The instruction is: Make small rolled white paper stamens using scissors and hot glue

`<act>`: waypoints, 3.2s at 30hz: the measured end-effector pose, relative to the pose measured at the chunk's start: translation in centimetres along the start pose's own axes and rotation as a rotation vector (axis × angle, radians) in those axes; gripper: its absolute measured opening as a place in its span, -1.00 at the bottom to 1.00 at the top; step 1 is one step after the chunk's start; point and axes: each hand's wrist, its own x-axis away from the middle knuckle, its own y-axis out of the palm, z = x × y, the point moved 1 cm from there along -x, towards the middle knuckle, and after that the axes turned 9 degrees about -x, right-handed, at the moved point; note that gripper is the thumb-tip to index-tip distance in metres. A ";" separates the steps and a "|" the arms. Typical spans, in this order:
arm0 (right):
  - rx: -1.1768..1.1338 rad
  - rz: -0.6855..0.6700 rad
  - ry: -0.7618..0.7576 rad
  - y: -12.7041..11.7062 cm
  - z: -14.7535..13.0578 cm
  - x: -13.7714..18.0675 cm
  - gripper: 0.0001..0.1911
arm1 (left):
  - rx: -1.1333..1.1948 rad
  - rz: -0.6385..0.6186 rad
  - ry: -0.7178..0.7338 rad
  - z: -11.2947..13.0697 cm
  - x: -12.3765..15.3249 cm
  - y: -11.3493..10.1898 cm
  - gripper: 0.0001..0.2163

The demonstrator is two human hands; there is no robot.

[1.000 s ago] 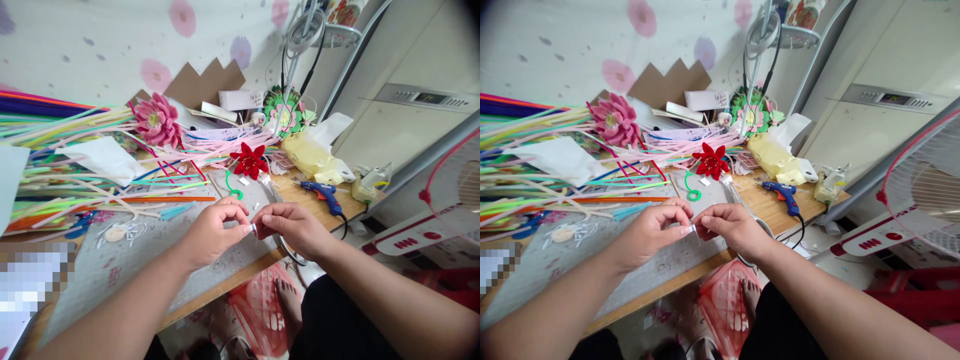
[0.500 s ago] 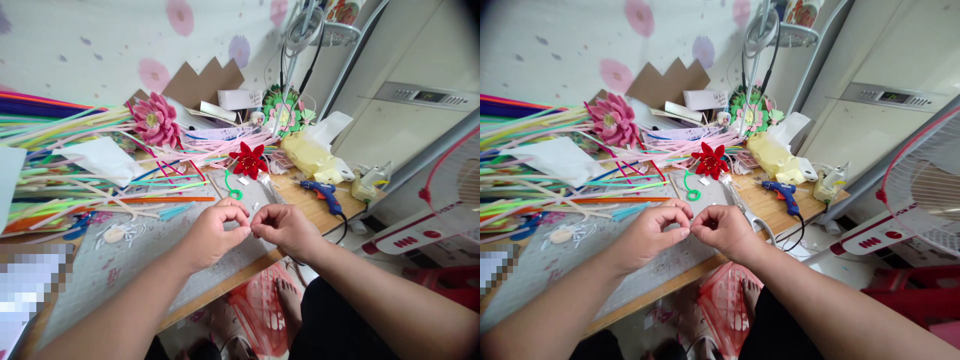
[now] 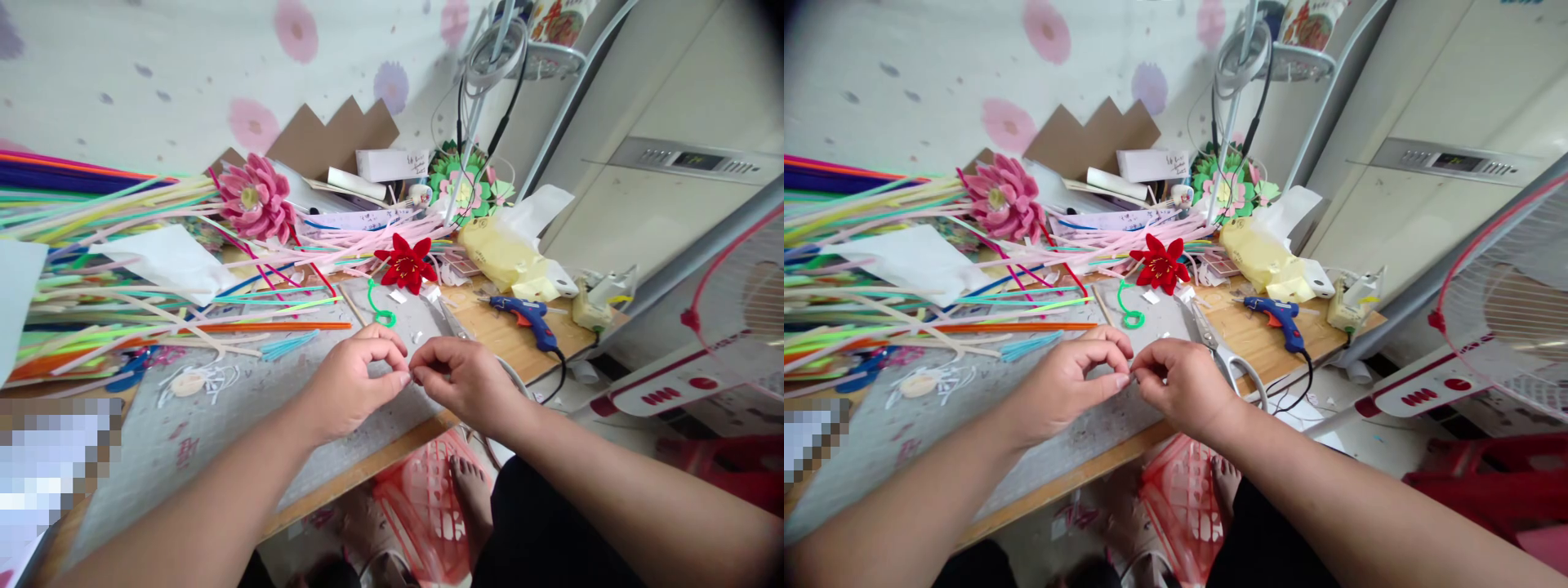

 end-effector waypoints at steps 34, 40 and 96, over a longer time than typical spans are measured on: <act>-0.164 -0.087 0.134 -0.5 0.3 -0.3 -0.88 | 0.028 -0.005 0.028 0.0 -0.1 0.1 -0.91; -0.534 -0.128 0.206 -1.2 1.2 -0.1 -0.81 | 0.058 0.024 -0.010 -0.2 -0.1 -0.1 -0.90; -0.430 -0.143 0.223 -0.6 1.0 -0.6 -0.82 | 0.103 -0.032 -0.046 -0.2 0.1 0.0 -0.89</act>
